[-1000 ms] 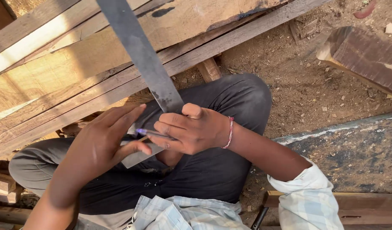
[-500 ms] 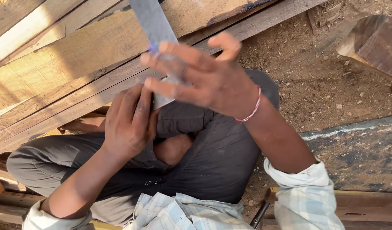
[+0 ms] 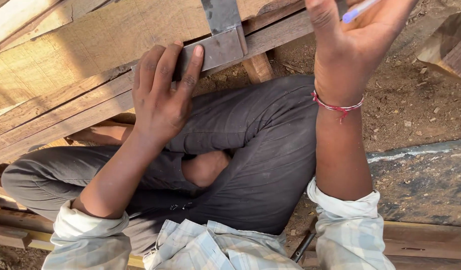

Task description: Marking wood pieces using a square and a pen for future cutting.

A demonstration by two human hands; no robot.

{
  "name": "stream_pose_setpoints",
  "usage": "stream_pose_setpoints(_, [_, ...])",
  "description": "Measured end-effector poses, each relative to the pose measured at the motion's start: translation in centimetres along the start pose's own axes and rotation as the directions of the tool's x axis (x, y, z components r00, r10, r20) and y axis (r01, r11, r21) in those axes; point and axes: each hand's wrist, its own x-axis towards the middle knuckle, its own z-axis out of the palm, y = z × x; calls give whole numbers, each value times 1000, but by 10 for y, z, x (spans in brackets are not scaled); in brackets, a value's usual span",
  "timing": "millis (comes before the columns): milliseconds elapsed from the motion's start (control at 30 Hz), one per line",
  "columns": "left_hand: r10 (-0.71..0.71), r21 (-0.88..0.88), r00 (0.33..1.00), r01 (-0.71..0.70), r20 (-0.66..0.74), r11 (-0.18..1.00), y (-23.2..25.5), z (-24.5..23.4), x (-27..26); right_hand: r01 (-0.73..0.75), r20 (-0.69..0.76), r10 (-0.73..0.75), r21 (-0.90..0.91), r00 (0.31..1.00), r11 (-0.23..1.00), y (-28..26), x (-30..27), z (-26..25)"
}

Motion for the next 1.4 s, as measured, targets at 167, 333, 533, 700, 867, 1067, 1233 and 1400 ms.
stream_pose_setpoints(167, [20,-11,1000,-20,10,1000,-2,2,5,-290,-161,366,363,917,886,11,-4,-6])
stream_pose_setpoints(333, [27,4,999,-27,24,1000,-1,5,5,-177,-68,221,392,973,903,24,-11,-11])
stream_pose_setpoints(533, [22,42,999,-23,27,999,0,12,0,-107,-127,144,257,981,960,5,2,1])
stream_pose_setpoints(700, [-6,69,1000,5,7,998,4,9,3,55,67,-75,262,995,963,-19,13,11])
stream_pose_setpoints(867, [12,68,1000,-12,4,998,5,3,8,23,158,-26,16,987,1000,-42,26,20])
stream_pose_setpoints(1067, [36,99,999,-39,30,994,9,-8,13,198,292,-106,-305,951,932,-47,51,30])
stream_pose_setpoints(1233, [27,103,999,-31,45,994,8,-9,14,279,398,-119,-375,910,884,-60,61,37])
stream_pose_setpoints(1400, [27,72,999,-30,46,997,6,-6,12,365,499,-168,-328,850,871,-87,48,13])
